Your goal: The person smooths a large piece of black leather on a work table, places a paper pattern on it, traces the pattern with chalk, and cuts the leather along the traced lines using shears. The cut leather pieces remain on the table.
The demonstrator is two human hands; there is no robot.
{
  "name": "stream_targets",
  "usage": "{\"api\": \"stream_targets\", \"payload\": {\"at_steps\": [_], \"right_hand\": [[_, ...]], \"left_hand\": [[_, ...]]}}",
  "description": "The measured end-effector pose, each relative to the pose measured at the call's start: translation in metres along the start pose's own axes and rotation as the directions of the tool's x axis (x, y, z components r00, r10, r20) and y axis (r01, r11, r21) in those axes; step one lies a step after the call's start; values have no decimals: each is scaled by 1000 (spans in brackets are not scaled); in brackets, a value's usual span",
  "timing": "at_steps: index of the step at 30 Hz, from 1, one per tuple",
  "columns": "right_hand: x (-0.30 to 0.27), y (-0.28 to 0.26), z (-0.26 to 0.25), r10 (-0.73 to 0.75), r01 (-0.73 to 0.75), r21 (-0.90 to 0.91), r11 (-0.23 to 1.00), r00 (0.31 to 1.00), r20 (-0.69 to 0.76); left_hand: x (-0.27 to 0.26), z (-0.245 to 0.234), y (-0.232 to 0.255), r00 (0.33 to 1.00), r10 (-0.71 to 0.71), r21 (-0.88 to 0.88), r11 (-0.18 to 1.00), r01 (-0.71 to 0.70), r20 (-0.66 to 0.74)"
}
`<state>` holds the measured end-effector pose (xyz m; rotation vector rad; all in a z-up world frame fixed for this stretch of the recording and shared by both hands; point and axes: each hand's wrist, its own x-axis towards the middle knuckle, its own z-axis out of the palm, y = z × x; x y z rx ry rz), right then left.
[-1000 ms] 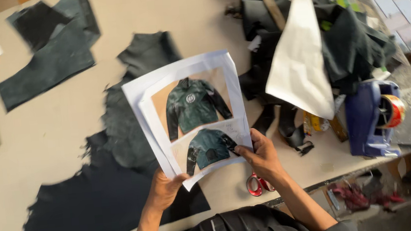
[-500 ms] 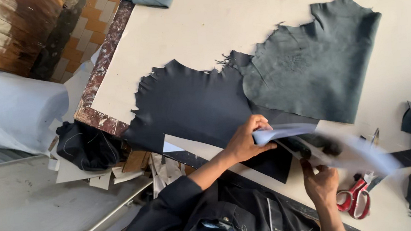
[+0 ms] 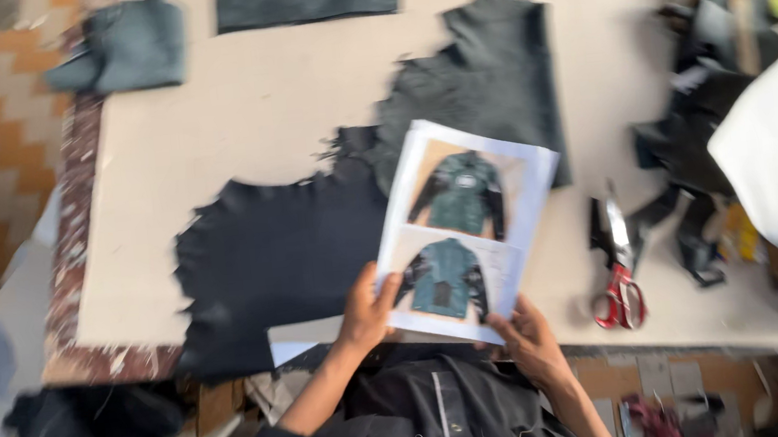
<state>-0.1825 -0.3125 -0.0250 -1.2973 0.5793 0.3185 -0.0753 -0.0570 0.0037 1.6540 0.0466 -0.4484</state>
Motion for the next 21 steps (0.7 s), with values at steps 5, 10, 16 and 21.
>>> {"api": "stream_targets", "payload": {"at_steps": [5, 10, 16, 21], "right_hand": [[-5, -6, 3, -57, 45, 117, 992, 992, 109], [-6, -15, -7, -132, 131, 178, 975, 991, -8], [20, -83, -76, -282, 327, 135, 935, 921, -269], [56, -148, -172, -822, 209, -861, 464, 463, -331]], "left_hand": [[7, -12, -12, 997, 80, -33, 996, -81, -10], [17, -6, -10, 986, 132, -121, 985, -120, 100], [21, -1, 7, 970, 149, 14, 988, -155, 191], [12, 10, 11, 972, 99, 78, 990, -118, 213]]}}
